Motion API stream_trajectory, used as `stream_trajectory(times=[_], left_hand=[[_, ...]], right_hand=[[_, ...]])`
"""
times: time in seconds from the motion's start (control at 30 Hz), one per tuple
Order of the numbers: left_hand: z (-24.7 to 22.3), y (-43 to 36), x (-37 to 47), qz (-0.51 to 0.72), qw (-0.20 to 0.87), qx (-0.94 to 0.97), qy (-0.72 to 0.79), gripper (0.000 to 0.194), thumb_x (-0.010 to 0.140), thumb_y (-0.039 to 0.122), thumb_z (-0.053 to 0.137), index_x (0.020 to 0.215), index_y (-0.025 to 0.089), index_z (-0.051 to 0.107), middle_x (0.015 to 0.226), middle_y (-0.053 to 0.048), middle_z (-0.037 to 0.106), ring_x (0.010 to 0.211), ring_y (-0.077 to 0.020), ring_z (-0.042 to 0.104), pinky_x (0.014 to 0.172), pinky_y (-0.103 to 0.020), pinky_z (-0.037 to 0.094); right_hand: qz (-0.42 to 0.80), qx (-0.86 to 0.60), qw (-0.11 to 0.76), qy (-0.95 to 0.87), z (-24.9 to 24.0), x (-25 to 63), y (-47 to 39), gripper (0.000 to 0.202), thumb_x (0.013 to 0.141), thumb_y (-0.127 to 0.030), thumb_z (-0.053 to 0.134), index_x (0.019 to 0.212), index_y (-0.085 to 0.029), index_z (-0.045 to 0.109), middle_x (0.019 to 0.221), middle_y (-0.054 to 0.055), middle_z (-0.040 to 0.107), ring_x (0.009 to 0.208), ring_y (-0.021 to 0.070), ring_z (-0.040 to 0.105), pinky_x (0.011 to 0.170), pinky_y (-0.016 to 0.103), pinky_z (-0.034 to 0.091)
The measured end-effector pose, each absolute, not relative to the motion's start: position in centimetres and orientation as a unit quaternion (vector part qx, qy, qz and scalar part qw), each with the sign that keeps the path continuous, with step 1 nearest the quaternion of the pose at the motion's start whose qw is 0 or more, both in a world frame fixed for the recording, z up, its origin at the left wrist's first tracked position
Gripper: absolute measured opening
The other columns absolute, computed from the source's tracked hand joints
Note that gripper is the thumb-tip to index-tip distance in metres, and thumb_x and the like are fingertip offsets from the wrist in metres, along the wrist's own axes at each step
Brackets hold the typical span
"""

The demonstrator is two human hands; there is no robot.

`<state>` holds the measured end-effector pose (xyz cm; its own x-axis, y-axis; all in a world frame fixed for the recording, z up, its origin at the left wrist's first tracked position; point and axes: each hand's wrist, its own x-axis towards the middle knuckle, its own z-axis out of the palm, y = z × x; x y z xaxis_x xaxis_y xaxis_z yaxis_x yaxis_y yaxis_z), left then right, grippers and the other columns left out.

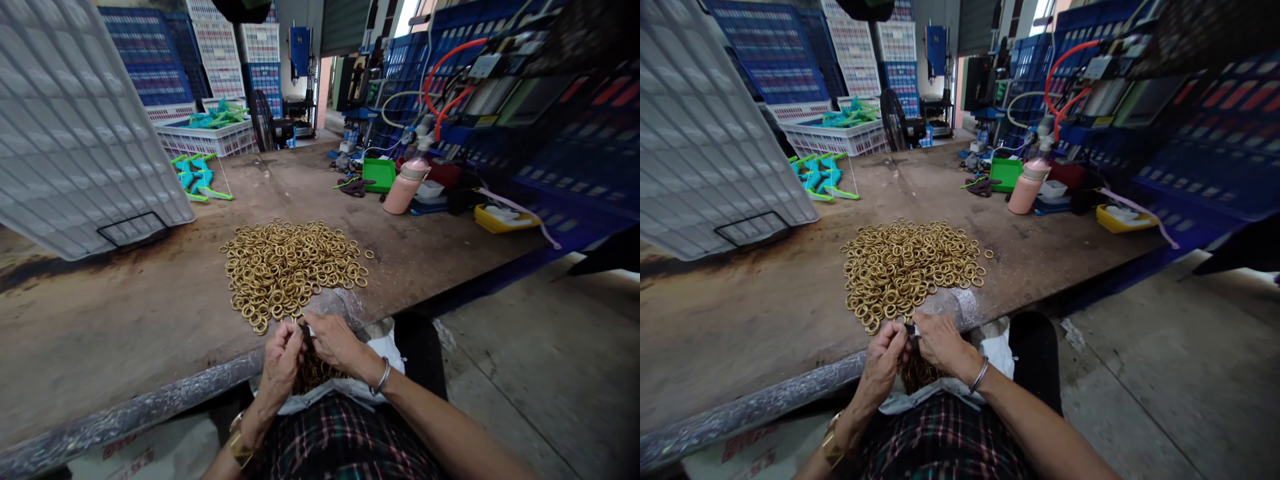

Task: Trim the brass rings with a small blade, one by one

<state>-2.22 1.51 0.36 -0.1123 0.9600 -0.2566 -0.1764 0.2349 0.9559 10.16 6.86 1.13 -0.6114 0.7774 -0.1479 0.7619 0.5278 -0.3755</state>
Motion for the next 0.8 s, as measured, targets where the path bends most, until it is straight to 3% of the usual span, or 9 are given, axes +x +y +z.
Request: stream_trajectory(times=[0.17,0.3,0.43,0.63,0.8], left_hand=[[1.0,0.8,-1.9,0.508,0.604,0.368,0.492,0.036,0.071,0.05,0.059,0.064,0.017,0.047,0.048,0.006,0.046,0.039,-0.0043,0.036,0.038,-0.016,0.026],[0.8,1.0,-2.0,0.522,0.674,0.275,0.444,0.032,0.073,0.047,0.059,0.07,0.019,0.044,0.055,0.007,0.048,0.036,-0.0028,0.033,0.033,-0.015,0.022],[0.0,1.3,-2.2,0.544,0.67,0.256,0.436,0.03,0.073,0.044,0.061,0.072,0.018,0.045,0.064,0.005,0.053,0.039,-0.0021,0.034,0.033,-0.014,0.024],[-0.5,1.3,-2.3,0.545,0.632,0.28,0.474,0.032,0.073,0.047,0.059,0.071,0.019,0.045,0.059,0.006,0.051,0.037,-0.0021,0.032,0.033,-0.014,0.023],[-0.8,1.4,-2.5,0.529,0.59,0.338,0.508,0.031,0.077,0.048,0.053,0.071,0.019,0.047,0.048,0.008,0.044,0.035,-0.0033,0.031,0.034,-0.015,0.024]], right_hand=[[0.17,-0.492,0.012,-0.854,-0.5,11.4,8.2,0.023,0.078,-0.014,0.039,0.095,-0.013,0.054,0.076,0.009,0.064,0.067,0.0184,0.057,0.057,0.026,0.03],[0.127,-0.566,0.061,-0.812,-1.4,12.0,10.1,0.024,0.08,-0.015,0.039,0.1,-0.015,0.052,0.082,0.008,0.065,0.071,0.0172,0.058,0.059,0.025,0.031],[0.105,-0.616,0.086,-0.776,-1.4,11.7,11.8,0.019,0.086,-0.022,0.039,0.098,-0.016,0.052,0.084,0.008,0.065,0.073,0.0171,0.059,0.06,0.025,0.031],[0.161,-0.49,0.126,-0.848,-0.1,10.7,10.2,0.019,0.082,-0.016,0.042,0.097,-0.018,0.053,0.085,0.005,0.065,0.077,0.0147,0.058,0.064,0.022,0.032],[0.197,-0.419,0.071,-0.884,0.9,10.2,7.7,0.021,0.074,-0.009,0.041,0.089,-0.015,0.055,0.079,0.006,0.064,0.068,0.0145,0.055,0.059,0.024,0.03]])
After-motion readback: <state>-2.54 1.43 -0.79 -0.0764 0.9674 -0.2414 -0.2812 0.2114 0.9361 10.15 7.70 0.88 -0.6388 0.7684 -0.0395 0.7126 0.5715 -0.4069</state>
